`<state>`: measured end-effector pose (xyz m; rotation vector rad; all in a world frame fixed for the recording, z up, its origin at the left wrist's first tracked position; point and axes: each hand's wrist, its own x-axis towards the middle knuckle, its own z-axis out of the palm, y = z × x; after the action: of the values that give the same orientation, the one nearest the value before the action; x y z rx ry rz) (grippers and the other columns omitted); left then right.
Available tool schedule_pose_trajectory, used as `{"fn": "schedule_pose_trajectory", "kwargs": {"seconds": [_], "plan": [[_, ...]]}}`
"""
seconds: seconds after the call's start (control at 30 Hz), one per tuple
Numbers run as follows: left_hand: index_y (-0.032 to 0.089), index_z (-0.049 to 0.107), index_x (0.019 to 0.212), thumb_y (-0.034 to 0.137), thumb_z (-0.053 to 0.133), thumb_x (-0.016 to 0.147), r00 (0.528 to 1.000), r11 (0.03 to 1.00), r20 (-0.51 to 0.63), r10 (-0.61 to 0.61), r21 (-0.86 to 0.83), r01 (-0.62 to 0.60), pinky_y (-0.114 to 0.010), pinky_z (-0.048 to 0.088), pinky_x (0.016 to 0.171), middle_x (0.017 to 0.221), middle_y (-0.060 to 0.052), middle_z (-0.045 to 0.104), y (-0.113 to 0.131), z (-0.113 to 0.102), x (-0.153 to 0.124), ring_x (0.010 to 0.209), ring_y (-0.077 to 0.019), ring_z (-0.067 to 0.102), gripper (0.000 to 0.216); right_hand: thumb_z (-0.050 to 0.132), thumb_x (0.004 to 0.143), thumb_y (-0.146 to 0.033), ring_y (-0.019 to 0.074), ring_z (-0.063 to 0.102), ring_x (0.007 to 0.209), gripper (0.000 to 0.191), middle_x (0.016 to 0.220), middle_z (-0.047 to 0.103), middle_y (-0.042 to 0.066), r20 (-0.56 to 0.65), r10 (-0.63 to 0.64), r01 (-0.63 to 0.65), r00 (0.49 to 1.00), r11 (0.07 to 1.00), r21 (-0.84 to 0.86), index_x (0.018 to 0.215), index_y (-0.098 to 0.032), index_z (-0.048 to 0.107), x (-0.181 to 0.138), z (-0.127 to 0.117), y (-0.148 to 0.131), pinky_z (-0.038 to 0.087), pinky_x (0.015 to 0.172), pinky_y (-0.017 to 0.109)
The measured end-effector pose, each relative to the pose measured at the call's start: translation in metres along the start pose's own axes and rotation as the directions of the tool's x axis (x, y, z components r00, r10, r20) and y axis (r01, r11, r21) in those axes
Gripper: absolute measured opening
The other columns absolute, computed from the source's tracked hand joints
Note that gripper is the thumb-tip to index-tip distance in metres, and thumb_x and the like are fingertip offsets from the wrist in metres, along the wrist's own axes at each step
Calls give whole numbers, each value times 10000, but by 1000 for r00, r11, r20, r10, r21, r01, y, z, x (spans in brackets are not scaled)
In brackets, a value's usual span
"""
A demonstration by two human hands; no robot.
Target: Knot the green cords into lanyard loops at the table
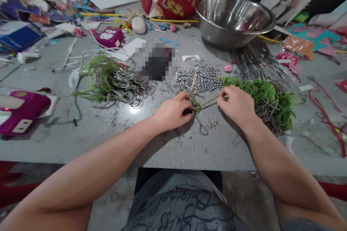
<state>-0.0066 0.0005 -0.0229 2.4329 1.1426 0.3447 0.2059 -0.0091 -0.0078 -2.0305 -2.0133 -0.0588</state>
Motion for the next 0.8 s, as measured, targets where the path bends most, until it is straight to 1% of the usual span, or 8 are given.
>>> {"fn": "schedule_pose_trajectory", "kwargs": {"seconds": [0.17,0.33,0.53,0.63,0.7,0.73,0.77,0.8], "plan": [[167,655,893,274,524,787,1000,1000,10,-17,-6,17,-318,495,740,1102,-74,541,1,0,1,850,-184,616,200,489,731,-208,169,516,658,83,766,594,49,49,63,-57,997,992,-113,687,-187,557,3,-2,4,216,514,274],[172,654,891,286,524,790,1000,1000,9,-19,6,19,-314,497,719,1105,-75,534,0,1,1,842,-183,618,200,460,771,-208,184,538,679,133,805,627,64,142,67,-36,988,977,-211,729,-186,584,2,-4,2,211,517,278],[171,656,893,281,523,791,1000,1000,6,-3,3,3,-311,498,723,1098,-78,533,-1,1,0,832,-178,619,201,455,771,-195,183,548,664,148,816,637,73,128,110,-70,986,957,-280,746,-177,600,4,-9,4,204,500,277],[172,656,901,282,526,790,1000,1000,7,-7,-7,7,-318,498,740,1098,-75,535,-1,0,1,850,-184,617,203,454,781,-197,189,555,654,166,800,642,76,119,95,-57,988,956,-289,752,-176,616,5,-7,7,217,500,279],[172,656,900,283,527,789,1000,1000,6,-7,-13,7,-322,498,757,1097,-73,536,-1,0,1,867,-188,614,203,452,797,-197,200,569,673,182,814,650,82,114,52,-21,992,966,-258,784,-173,632,4,-7,8,256,511,281],[172,656,901,282,528,789,1000,1000,6,-7,-15,8,-323,497,763,1095,-73,537,-1,0,1,872,-188,613,202,455,805,-195,204,578,700,186,842,654,85,112,-4,28,994,977,-211,816,-173,639,4,-6,8,289,527,282],[172,656,902,280,529,788,1000,1000,7,-8,-16,8,-323,497,765,1093,-72,538,-1,0,1,872,-187,613,202,462,811,-190,205,586,737,187,886,655,87,118,-92,108,989,985,-137,855,-174,644,3,-6,8,326,553,282],[171,654,906,277,531,787,1000,1000,8,-6,-17,6,-321,497,765,1089,-72,539,0,0,1,869,-185,613,202,471,816,-181,200,590,773,191,931,652,84,134,-207,214,969,976,-40,893,-179,646,1,-7,7,359,585,281]]}}
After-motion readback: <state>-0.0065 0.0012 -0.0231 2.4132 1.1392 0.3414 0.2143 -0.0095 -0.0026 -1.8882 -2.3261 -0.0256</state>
